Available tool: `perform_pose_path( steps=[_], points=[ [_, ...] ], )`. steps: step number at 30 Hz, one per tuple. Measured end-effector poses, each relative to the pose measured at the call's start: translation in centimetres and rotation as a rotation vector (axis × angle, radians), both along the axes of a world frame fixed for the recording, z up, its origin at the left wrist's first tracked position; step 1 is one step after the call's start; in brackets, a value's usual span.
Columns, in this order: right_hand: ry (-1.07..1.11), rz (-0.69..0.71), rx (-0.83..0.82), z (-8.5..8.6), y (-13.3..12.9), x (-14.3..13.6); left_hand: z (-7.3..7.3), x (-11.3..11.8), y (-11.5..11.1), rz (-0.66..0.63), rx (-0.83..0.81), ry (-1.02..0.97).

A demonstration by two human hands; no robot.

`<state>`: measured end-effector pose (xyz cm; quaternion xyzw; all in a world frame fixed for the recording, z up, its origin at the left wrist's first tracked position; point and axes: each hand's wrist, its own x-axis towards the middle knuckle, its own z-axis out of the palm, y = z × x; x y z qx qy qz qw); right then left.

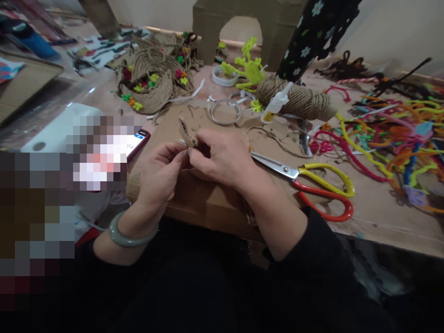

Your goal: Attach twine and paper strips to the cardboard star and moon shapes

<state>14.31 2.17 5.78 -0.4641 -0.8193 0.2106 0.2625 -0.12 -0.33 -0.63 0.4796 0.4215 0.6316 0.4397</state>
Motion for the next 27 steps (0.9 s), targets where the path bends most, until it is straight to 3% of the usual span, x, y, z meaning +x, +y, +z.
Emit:
perform_pose_path(
  steps=[27],
  points=[
    [0.016,0.003,-0.014,0.03,0.04,0.07,0.07,-0.01,-0.11,0.010,-0.080,0.010]
  ],
)
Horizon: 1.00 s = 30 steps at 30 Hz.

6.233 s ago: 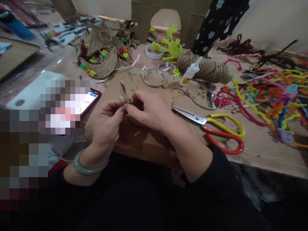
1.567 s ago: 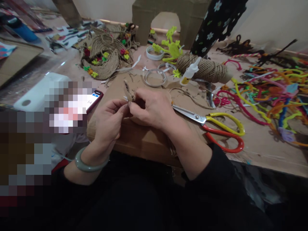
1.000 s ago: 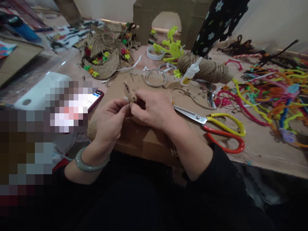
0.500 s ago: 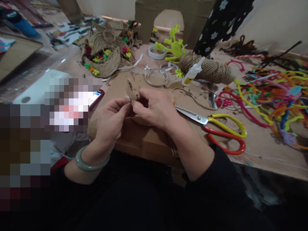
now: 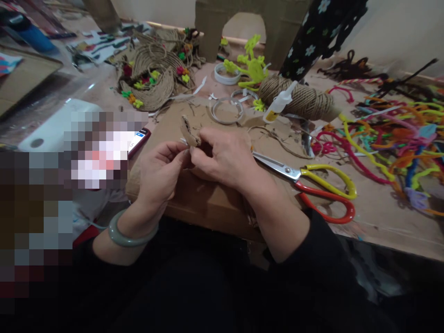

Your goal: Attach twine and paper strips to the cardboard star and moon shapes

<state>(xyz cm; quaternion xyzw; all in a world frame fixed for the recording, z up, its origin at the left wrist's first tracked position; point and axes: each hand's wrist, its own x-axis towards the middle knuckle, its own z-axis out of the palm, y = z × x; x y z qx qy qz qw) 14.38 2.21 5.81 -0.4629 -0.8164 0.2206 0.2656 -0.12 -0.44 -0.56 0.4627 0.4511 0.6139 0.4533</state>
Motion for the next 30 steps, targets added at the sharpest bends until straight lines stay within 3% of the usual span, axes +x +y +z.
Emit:
perform_pose_path(
  steps=[14,18,25,27,30],
  points=[
    [0.060,-0.080,-0.059,-0.6,1.2,0.4,-0.1,0.2,0.4,-0.010,0.002,-0.122],
    [0.158,-0.018,-0.104,-1.2,2.1,0.8,0.0,0.2,0.7,0.018,0.023,-0.150],
    [0.310,0.034,0.002,-0.2,1.3,1.2,-0.7,0.2,1.7,0.202,0.229,-0.126],
    [0.323,0.027,0.021,0.3,0.5,1.5,-0.8,0.3,1.8,0.192,0.291,-0.136],
    [0.334,0.047,0.017,0.9,-0.6,2.1,-0.3,0.7,1.7,0.025,0.322,-0.161]
  ],
)
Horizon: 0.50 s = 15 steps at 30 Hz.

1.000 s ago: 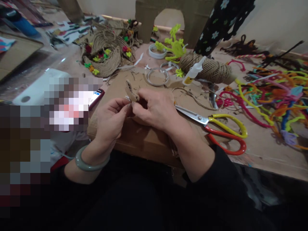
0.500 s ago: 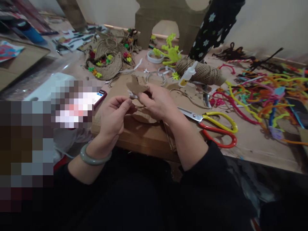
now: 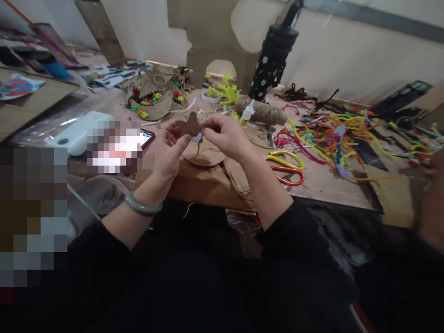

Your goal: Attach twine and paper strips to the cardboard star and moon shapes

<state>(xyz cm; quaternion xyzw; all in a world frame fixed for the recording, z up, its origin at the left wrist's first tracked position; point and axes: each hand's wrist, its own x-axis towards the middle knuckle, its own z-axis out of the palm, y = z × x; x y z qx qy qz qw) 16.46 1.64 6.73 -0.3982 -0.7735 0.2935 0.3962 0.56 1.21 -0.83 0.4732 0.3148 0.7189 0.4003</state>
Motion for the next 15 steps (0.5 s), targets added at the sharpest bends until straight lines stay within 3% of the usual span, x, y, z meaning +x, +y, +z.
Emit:
perform_pose_path(
  steps=[4,8,15],
  points=[
    [0.044,0.009,-0.018,0.3,-1.1,0.1,1.5,0.1,-1.0,-0.234,-0.085,0.027],
    [0.224,-0.048,-0.045,-0.8,-1.5,-0.7,3.0,-0.3,-2.2,-0.385,-0.262,-0.012],
    [0.454,-0.170,-0.204,-4.3,-2.3,-2.7,3.5,-0.6,-3.6,-0.362,-0.420,-0.057]
  ],
)
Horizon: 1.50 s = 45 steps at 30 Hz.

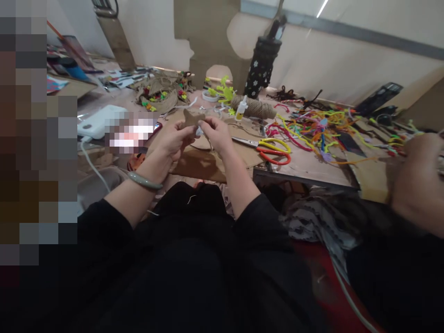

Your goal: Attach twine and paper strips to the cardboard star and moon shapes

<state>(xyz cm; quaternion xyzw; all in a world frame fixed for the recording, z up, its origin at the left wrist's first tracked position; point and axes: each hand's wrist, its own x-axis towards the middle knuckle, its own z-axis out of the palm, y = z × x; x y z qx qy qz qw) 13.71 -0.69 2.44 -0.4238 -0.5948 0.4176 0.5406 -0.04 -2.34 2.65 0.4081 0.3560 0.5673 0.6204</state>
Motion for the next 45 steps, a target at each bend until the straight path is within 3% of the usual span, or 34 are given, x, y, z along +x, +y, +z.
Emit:
perform_pose_path(
  steps=[6,11,17,26,34,37,42,45],
  points=[
    [0.113,-0.069,-0.120,-2.1,-1.1,-1.3,-1.5,-0.1,-0.1,0.016,-0.005,-0.028],
    [0.163,-0.048,-0.070,-3.7,-1.2,-1.4,-2.2,-0.3,0.0,-0.042,0.069,0.026],
    [0.162,-0.076,0.049,-5.4,-0.6,-0.9,-2.5,0.1,0.6,0.008,0.042,0.097],
    [0.140,-0.126,0.035,-5.0,-0.6,-1.2,-2.6,0.1,0.4,-0.033,0.127,0.126],
    [0.048,-0.139,0.048,-4.8,-1.0,-0.9,-2.3,-0.1,0.3,-0.103,0.109,0.138],
    [0.017,-0.156,0.081,-5.3,-0.7,-0.8,-2.5,0.0,0.5,-0.074,0.094,0.122],
    [-0.005,-0.380,0.245,-5.6,-1.0,-0.8,-3.2,0.2,1.1,0.064,0.098,0.047],
    [-0.024,-0.405,0.280,-5.4,-1.5,-1.1,-3.3,0.3,1.2,0.085,0.114,0.038]
  ],
)
